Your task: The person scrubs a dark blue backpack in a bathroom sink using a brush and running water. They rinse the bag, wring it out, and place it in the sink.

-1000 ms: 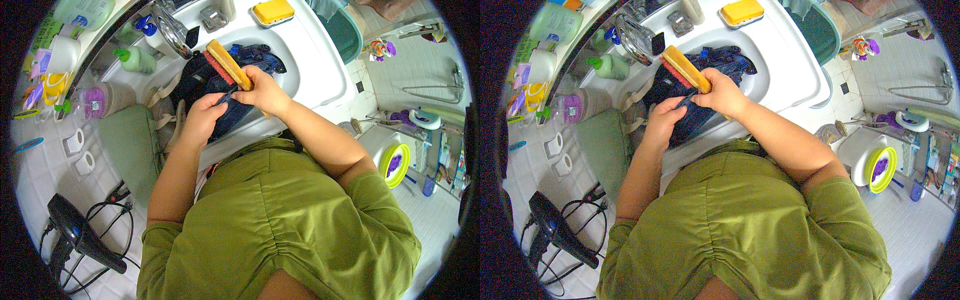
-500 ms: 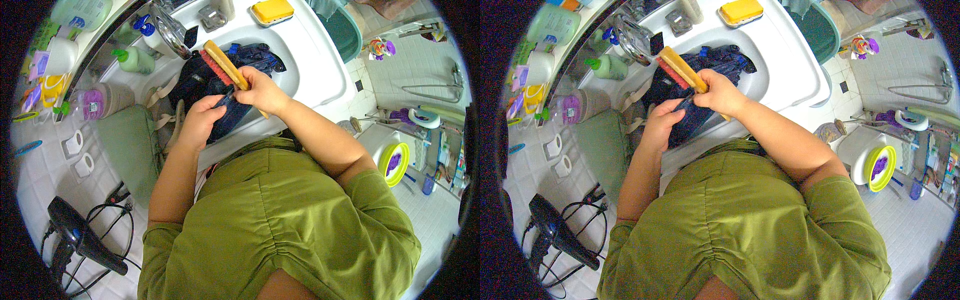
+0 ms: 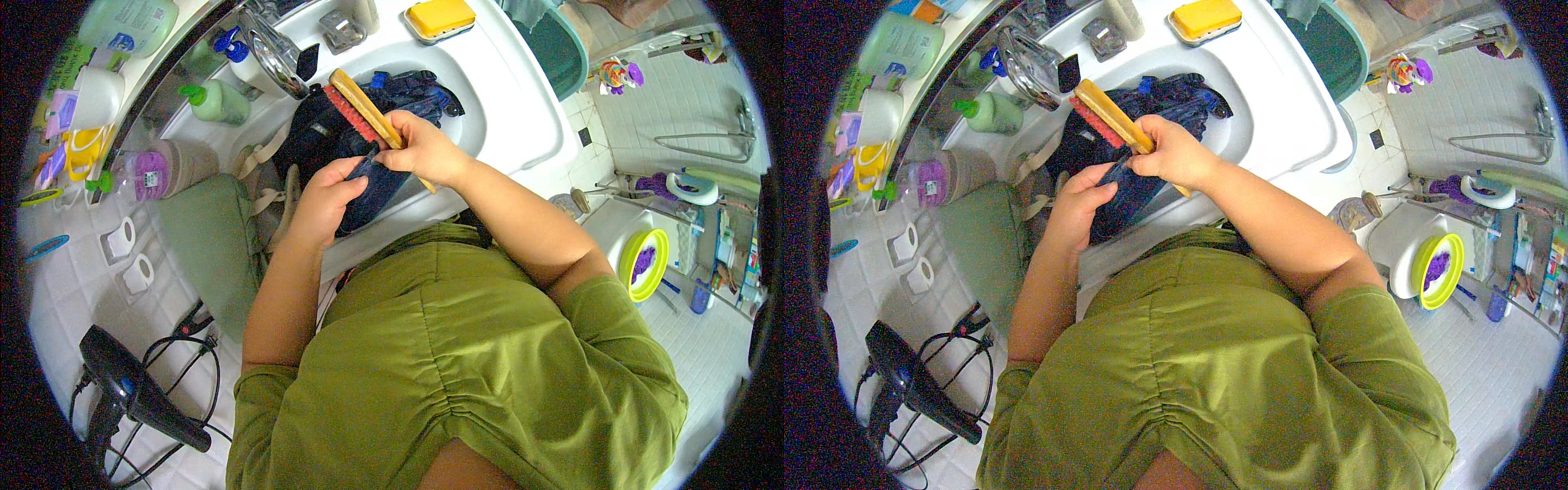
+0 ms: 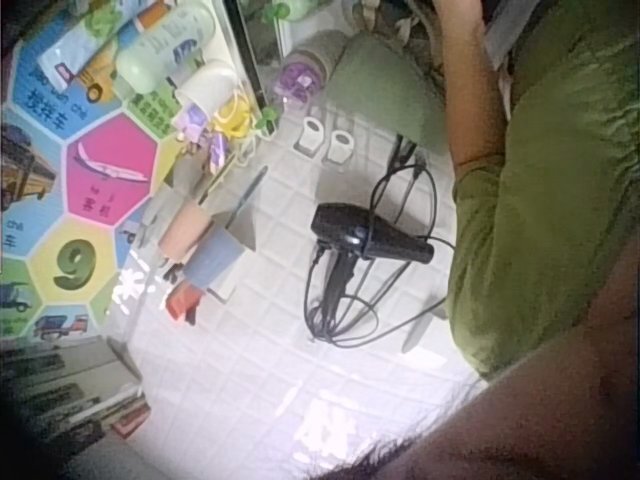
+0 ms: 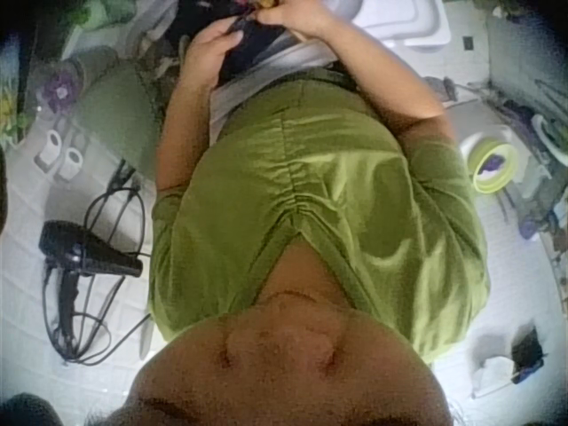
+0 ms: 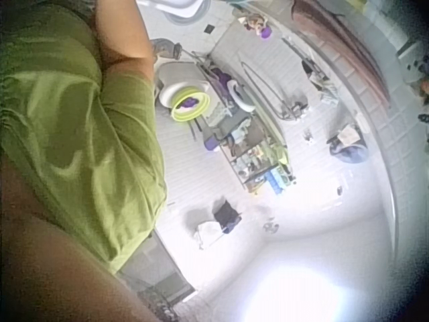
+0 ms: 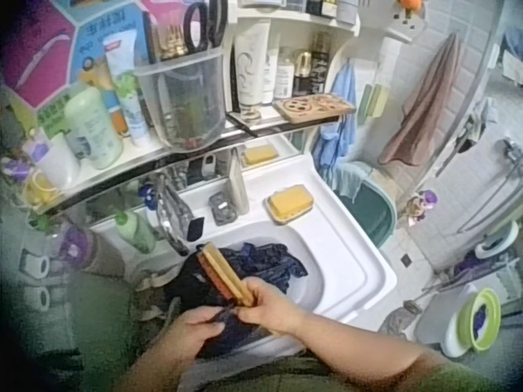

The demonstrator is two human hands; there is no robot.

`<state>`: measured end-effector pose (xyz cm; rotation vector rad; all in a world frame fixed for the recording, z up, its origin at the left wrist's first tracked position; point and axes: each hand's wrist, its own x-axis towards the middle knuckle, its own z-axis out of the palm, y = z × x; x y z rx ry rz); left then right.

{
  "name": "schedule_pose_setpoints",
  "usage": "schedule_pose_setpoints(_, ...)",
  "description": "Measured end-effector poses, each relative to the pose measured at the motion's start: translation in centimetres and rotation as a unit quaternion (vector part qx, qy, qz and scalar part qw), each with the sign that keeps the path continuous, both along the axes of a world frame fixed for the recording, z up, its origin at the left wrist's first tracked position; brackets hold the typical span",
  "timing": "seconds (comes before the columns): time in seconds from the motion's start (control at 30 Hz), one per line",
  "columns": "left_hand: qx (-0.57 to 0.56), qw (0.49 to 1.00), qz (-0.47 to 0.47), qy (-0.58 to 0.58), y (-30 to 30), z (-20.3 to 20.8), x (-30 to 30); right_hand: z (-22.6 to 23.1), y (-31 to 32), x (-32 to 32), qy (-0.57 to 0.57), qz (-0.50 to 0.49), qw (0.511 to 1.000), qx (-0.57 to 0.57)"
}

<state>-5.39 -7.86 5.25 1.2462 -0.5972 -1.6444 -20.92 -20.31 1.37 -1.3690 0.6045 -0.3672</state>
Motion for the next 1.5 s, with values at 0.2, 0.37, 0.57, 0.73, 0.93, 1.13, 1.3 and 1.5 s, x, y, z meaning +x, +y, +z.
schedule_pose_setpoints(0.2, 0.002, 1.0, -0.002, 0.004, 0.1, -0.3, 0.1, 0.2, 0.0, -0.1, -0.043, 0.003, 0.997, 0.06)
schedule_pose_setpoints(0.37, 0.001, 1.0, -0.013, 0.019, 0.1, -0.1, 0.1, 0.5, 0.2, -0.2, -0.006, 0.014, 1.0, 0.012)
schedule_pose_setpoints(0.57, 0.004, 1.0, -0.021, 0.0, 0.1, -0.2, 0.2, -0.3, 0.1, -0.2, -0.019, -0.001, 0.999, 0.025)
schedule_pose_setpoints(0.73, 0.01, 0.999, -0.04, 0.011, 0.2, -0.4, 0.4, 0.3, 0.2, -0.2, -0.001, 0.006, 1.0, 0.02)
schedule_pose_setpoints(0.93, 0.007, 0.999, -0.042, 0.011, 0.2, -0.8, 0.4, -0.1, 0.3, -0.2, -0.008, -0.003, 1.0, 0.029)
schedule_pose_setpoints(1.13, 0.005, 0.998, -0.053, 0.014, 0.2, -0.6, 0.4, -0.9, 0.0, 0.1, -0.033, 0.005, 0.998, 0.055)
schedule_pose_setpoints(1.3, 0.009, 0.999, -0.04, 0.004, 0.2, -0.2, 0.3, -0.1, 0.2, -0.1, -0.009, 0.003, 0.999, 0.034)
schedule_pose_setpoints(1.5, 0.02, 0.999, -0.042, -0.005, 0.2, -0.3, 0.4, -0.6, 0.0, 0.0, -0.018, 0.005, 0.999, 0.051)
